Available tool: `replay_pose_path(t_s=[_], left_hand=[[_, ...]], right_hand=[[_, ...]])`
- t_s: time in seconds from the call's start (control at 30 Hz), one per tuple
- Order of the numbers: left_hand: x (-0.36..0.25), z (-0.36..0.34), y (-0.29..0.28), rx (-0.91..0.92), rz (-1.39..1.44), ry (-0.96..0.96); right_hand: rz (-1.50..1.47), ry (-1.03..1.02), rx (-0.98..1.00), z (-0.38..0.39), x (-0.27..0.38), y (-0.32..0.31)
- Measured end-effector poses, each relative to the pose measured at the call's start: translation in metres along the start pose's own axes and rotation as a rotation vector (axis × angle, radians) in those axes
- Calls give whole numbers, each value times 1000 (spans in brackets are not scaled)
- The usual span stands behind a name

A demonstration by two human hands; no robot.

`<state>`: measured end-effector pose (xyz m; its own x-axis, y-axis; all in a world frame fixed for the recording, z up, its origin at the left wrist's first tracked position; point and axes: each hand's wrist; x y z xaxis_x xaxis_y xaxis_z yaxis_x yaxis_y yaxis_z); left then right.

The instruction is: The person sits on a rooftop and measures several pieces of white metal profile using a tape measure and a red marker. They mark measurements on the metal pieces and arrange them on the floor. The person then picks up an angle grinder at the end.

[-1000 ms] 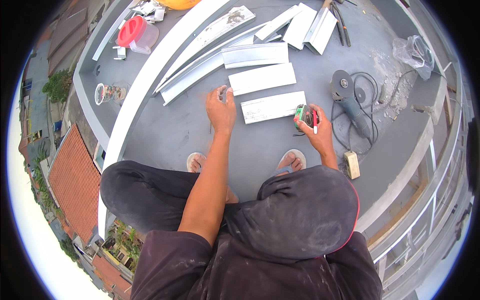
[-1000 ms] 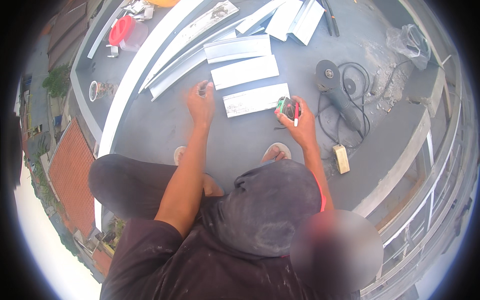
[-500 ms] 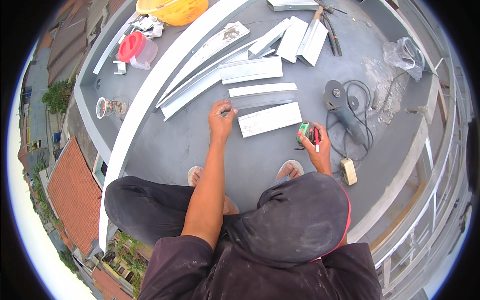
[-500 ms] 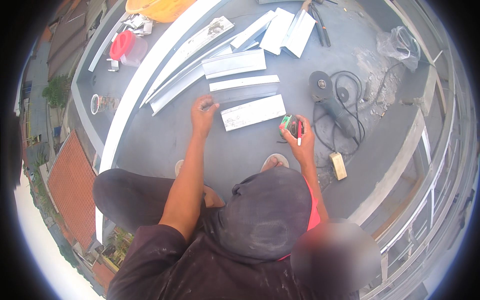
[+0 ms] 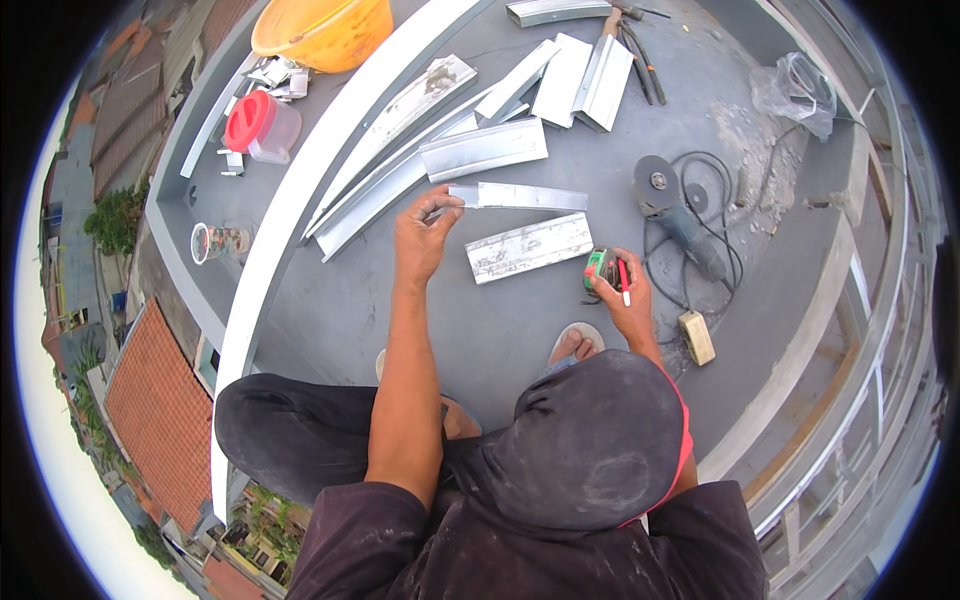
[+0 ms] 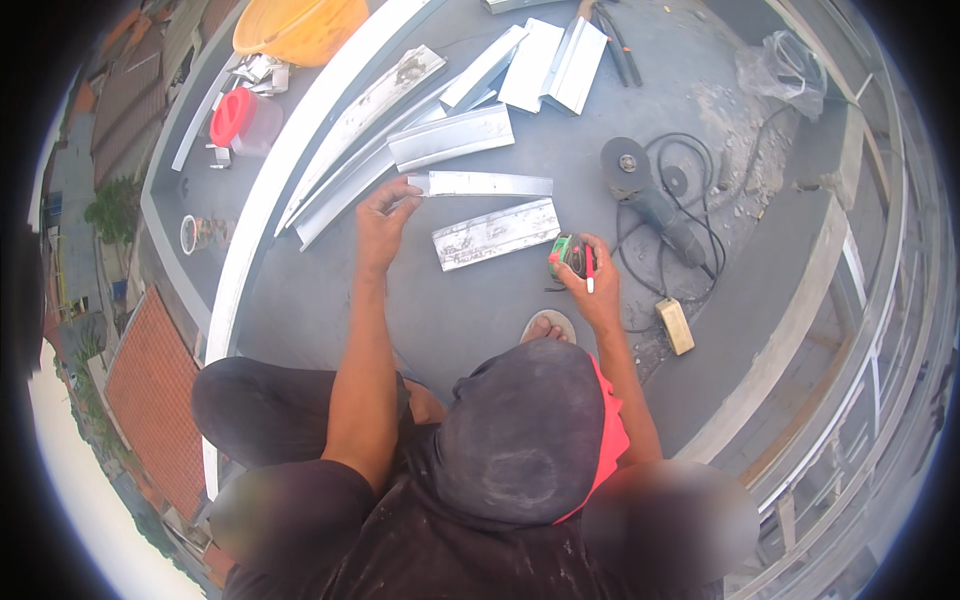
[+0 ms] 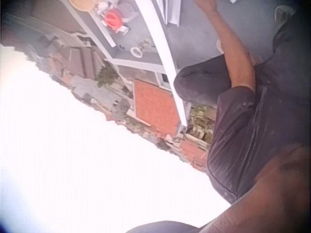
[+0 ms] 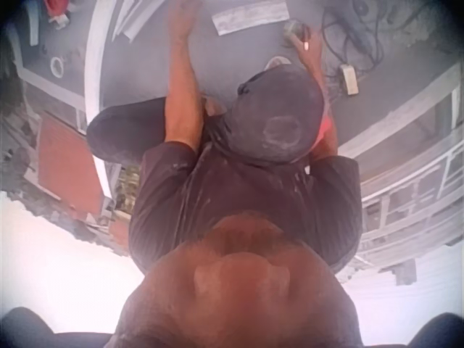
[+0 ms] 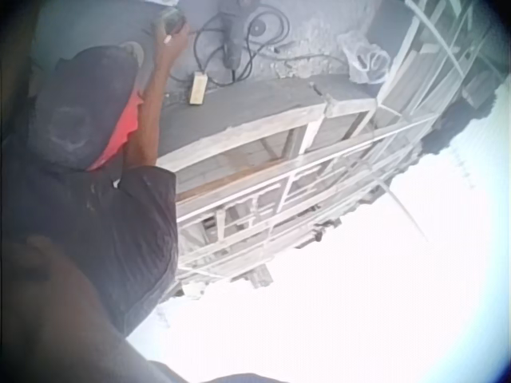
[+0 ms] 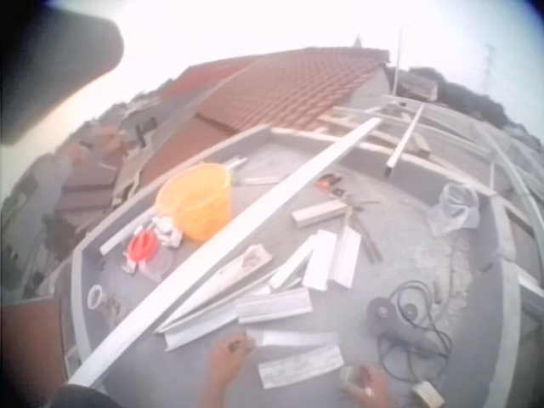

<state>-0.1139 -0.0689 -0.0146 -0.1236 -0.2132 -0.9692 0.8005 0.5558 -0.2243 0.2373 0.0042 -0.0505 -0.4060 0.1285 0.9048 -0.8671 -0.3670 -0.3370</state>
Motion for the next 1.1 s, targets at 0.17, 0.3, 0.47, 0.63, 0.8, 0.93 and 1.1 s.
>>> replay_pose_path(t_s=[0.17, 0.3, 0.47, 0.63, 0.8, 0.93, 1.1], left_hand=[[-70, -28, 6, 61, -80, 127], [-131, -58, 1, 225, -328, 236], [-168, -86, -12, 355, -507, 249], [-169, -101, -15, 375, -329, 191], [-187, -97, -3, 433, -607, 216], [-185, -101, 50, 539, -809, 418], [-139, -77, 138, 670, -1112, 512]], right_hand=[[2, 60, 110, 4, 11, 36], [17, 31, 323, 21, 33, 77], [-107, 14, -22, 24, 30, 49], [96, -88, -171, -23, -2, 18], [-19, 60, 200, -6, 34, 60], [-17, 18, 338, 27, 39, 85], [-143, 150, 372, 61, 35, 54]])
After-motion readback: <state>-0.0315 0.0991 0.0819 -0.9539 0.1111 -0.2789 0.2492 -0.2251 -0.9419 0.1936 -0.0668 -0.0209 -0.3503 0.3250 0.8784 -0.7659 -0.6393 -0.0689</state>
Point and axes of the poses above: each hand's wrist, its own z-axis away from the middle knuckle, its own y-axis out of the palm, x = y × z, and after that the axes turned 1 degree about y, right-handed
